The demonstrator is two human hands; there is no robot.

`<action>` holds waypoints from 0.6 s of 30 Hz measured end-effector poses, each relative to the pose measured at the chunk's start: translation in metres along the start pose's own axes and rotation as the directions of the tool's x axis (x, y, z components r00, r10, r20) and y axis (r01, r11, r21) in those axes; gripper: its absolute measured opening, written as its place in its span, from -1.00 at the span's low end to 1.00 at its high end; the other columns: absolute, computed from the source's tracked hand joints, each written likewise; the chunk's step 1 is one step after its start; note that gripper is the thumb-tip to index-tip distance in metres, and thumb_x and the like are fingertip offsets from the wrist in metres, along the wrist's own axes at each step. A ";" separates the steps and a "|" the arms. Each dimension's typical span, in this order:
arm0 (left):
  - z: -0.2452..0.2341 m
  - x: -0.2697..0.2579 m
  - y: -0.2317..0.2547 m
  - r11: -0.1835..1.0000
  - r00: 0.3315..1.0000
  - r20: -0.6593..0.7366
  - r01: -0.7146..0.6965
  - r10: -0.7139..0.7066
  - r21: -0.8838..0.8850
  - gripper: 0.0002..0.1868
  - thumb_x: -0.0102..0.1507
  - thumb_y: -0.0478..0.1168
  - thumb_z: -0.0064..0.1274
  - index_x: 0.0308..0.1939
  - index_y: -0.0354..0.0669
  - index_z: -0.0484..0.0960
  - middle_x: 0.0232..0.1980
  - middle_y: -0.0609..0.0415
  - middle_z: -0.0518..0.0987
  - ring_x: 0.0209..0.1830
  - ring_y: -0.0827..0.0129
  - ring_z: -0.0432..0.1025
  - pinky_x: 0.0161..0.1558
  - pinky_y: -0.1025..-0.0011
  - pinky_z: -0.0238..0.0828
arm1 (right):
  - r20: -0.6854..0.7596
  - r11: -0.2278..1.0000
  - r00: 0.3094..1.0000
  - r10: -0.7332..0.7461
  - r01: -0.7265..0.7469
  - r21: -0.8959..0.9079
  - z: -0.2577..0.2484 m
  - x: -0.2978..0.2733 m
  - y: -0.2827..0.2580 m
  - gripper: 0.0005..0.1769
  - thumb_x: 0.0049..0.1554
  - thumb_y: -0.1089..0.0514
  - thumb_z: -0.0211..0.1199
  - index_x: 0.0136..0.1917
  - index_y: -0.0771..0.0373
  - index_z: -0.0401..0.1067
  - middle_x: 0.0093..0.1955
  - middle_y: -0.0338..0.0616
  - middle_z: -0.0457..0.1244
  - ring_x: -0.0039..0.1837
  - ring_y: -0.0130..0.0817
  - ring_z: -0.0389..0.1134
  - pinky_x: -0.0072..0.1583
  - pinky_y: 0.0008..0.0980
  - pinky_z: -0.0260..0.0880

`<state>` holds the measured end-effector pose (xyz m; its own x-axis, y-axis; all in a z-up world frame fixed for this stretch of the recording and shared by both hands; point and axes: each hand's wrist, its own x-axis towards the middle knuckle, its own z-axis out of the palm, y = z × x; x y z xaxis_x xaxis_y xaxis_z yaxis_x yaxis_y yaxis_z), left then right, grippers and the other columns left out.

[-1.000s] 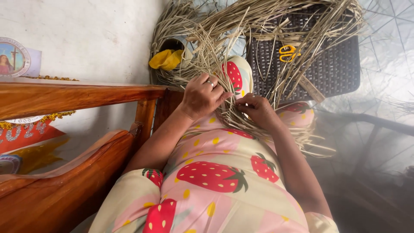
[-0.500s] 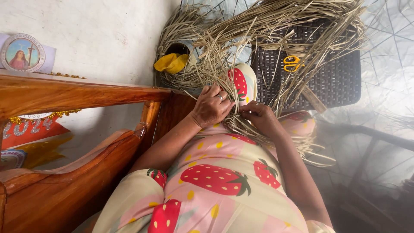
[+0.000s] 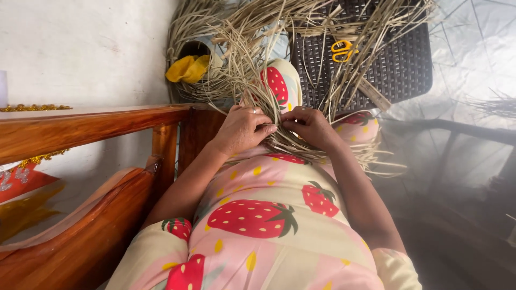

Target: Weaving dried plant strips into a structured pattern for a craft project

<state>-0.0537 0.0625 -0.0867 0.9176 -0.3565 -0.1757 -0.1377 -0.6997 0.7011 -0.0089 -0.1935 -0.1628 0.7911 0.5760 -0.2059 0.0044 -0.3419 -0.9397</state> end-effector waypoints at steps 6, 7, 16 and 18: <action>0.017 0.004 -0.008 0.985 0.998 -0.067 -0.016 0.004 -0.174 -0.88 0.38 -0.21 0.15 -0.16 -0.07 0.78 -0.27 0.05 0.65 -0.22 0.07 0.60 -0.17 0.16 0.57 | 0.004 0.999 1.000 0.026 -0.026 0.029 -0.006 0.000 -0.022 -0.83 0.15 0.25 0.48 0.05 0.15 0.68 -0.19 -0.13 0.40 -0.19 -0.38 0.30 -0.04 -0.26 0.31; 0.020 0.004 -0.010 0.984 0.998 -0.065 -0.017 0.005 -0.175 -0.88 0.38 -0.21 0.15 -0.16 -0.07 0.78 -0.27 0.05 0.65 -0.22 0.07 0.60 -0.17 0.16 0.57 | 0.002 0.999 1.000 0.029 -0.029 0.029 -0.007 0.000 -0.024 -0.83 0.15 0.25 0.48 0.05 0.15 0.68 -0.19 -0.13 0.40 -0.19 -0.38 0.30 -0.04 -0.26 0.31; 0.020 0.008 -0.031 0.987 0.991 -0.061 -0.123 0.117 -0.106 -0.91 0.27 -0.19 0.25 -0.16 0.00 0.80 -0.27 -0.01 0.59 -0.16 -0.04 0.52 -0.12 0.08 0.48 | 0.051 0.999 0.998 -0.046 0.045 0.025 -0.011 0.003 -0.029 -0.88 0.17 0.18 0.51 0.00 0.20 0.68 -0.16 -0.14 0.37 -0.12 -0.33 0.37 -0.02 -0.25 0.36; 0.022 0.009 -0.033 0.994 0.993 -0.090 -0.068 0.076 0.084 -0.87 0.23 -0.02 0.31 -0.15 0.25 0.81 -0.17 0.27 0.53 -0.02 0.27 0.42 -0.03 0.26 0.36 | 0.084 0.997 0.993 -0.079 0.078 0.020 -0.013 0.003 -0.031 -0.90 0.15 0.20 0.51 -0.04 0.22 0.67 -0.14 -0.12 0.36 -0.09 -0.28 0.39 0.00 -0.23 0.38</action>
<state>-0.0493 0.0687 -0.1262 0.9344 -0.3513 -0.0592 -0.2308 -0.7235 0.6506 0.0012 -0.1905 -0.1305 0.7342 0.6615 -0.1530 0.0537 -0.2812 -0.9582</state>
